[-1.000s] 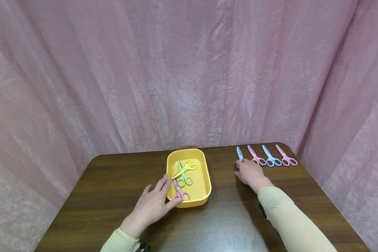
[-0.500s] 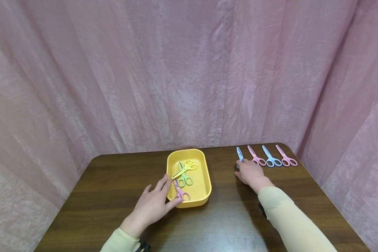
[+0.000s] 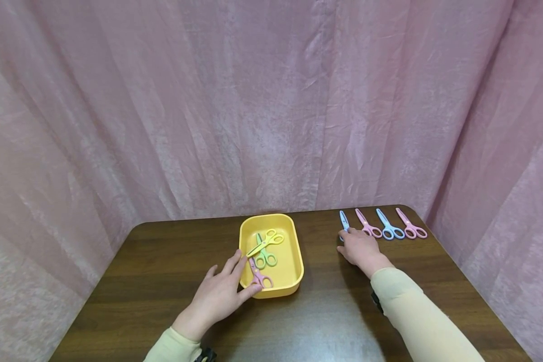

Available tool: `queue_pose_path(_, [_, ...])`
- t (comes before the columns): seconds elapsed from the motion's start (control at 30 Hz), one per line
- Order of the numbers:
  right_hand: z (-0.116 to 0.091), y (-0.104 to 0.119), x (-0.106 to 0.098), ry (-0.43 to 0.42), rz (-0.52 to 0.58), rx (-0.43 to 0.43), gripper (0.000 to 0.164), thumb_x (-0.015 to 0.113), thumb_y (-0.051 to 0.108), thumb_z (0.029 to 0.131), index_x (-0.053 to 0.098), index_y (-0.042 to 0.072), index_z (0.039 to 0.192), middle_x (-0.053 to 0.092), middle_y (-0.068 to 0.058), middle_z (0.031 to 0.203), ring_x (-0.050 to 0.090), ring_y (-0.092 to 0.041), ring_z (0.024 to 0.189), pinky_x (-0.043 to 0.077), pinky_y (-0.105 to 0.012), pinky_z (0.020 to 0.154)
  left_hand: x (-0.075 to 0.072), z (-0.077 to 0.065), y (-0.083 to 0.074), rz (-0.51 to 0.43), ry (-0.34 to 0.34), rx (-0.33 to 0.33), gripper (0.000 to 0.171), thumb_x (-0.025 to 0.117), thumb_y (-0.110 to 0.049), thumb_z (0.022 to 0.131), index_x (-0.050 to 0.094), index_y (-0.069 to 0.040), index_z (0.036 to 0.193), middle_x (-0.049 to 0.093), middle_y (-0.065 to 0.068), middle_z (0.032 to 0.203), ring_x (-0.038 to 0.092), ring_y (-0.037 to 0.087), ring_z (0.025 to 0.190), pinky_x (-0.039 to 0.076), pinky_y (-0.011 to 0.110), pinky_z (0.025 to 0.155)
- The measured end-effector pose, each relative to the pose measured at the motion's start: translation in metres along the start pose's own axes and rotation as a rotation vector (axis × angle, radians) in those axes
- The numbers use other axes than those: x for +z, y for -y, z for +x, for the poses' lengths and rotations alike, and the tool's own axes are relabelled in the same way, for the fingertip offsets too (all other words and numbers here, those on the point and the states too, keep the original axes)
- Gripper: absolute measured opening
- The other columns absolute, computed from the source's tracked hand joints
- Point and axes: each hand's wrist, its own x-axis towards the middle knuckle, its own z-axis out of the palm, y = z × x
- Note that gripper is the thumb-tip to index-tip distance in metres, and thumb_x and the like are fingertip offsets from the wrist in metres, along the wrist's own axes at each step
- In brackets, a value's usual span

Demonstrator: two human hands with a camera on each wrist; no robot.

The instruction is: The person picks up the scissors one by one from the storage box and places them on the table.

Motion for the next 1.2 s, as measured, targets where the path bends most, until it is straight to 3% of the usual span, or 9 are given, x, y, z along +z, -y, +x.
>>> queue_pose_path(0.77, [0.004, -0.005, 0.008, 0.012, 0.017, 0.008, 0.05, 0.076, 0.026, 0.105, 0.065, -0.004, 0.144, 0.059, -0.037, 0.148, 0.059, -0.058, 0.133, 0.051, -0.072, 0.103, 0.0, 0.0, 0.0, 0.019, -0.001, 0.01, 0.093, 0.063, -0.073, 0.103, 0.051, -0.003, 0.164, 0.044, 0.018, 0.172, 0.072, 0.04, 0.125, 0.039, 0.071, 0.117])
queue_pose_path(0.9, [0.006, -0.009, 0.012, 0.008, 0.023, 0.002, 0.051, 0.076, 0.028, 0.105, 0.066, -0.003, 0.144, 0.059, -0.036, 0.148, 0.059, -0.057, 0.134, 0.051, -0.071, 0.104, -0.001, -0.001, 0.0, 0.014, 0.002, 0.006, 0.094, 0.062, -0.073, 0.103, 0.051, -0.004, 0.164, 0.043, 0.017, 0.172, 0.072, 0.039, 0.126, 0.039, 0.071, 0.118])
queue_pose_path(0.97, [0.011, -0.018, 0.025, -0.027, 0.011, -0.008, 0.05, 0.074, 0.032, 0.106, 0.066, -0.001, 0.144, 0.061, -0.033, 0.147, 0.061, -0.055, 0.132, 0.052, -0.07, 0.103, 0.0, -0.001, 0.0, 0.011, 0.005, 0.005, 0.093, 0.063, -0.072, 0.103, 0.05, -0.004, 0.165, 0.043, 0.017, 0.172, 0.071, 0.039, 0.127, 0.039, 0.071, 0.118])
queue_pose_path(1.13, [0.01, -0.016, 0.023, -0.033, 0.011, -0.014, 0.05, 0.074, 0.031, 0.107, 0.066, -0.001, 0.144, 0.06, -0.034, 0.149, 0.061, -0.055, 0.132, 0.052, -0.069, 0.105, 0.0, -0.001, 0.0, 0.012, 0.005, 0.006, 0.093, 0.063, -0.072, 0.103, 0.051, -0.003, 0.164, 0.043, 0.018, 0.172, 0.071, 0.04, 0.127, 0.039, 0.071, 0.117])
queue_pose_path(1.2, [0.003, -0.006, 0.009, 0.0, 0.021, -0.008, 0.05, 0.075, 0.027, 0.106, 0.065, -0.004, 0.144, 0.057, -0.037, 0.15, 0.059, -0.057, 0.135, 0.051, -0.069, 0.106, 0.0, 0.0, 0.0, 0.014, 0.005, 0.006, 0.093, 0.063, -0.072, 0.103, 0.051, -0.003, 0.164, 0.043, 0.018, 0.172, 0.071, 0.04, 0.127, 0.039, 0.071, 0.117])
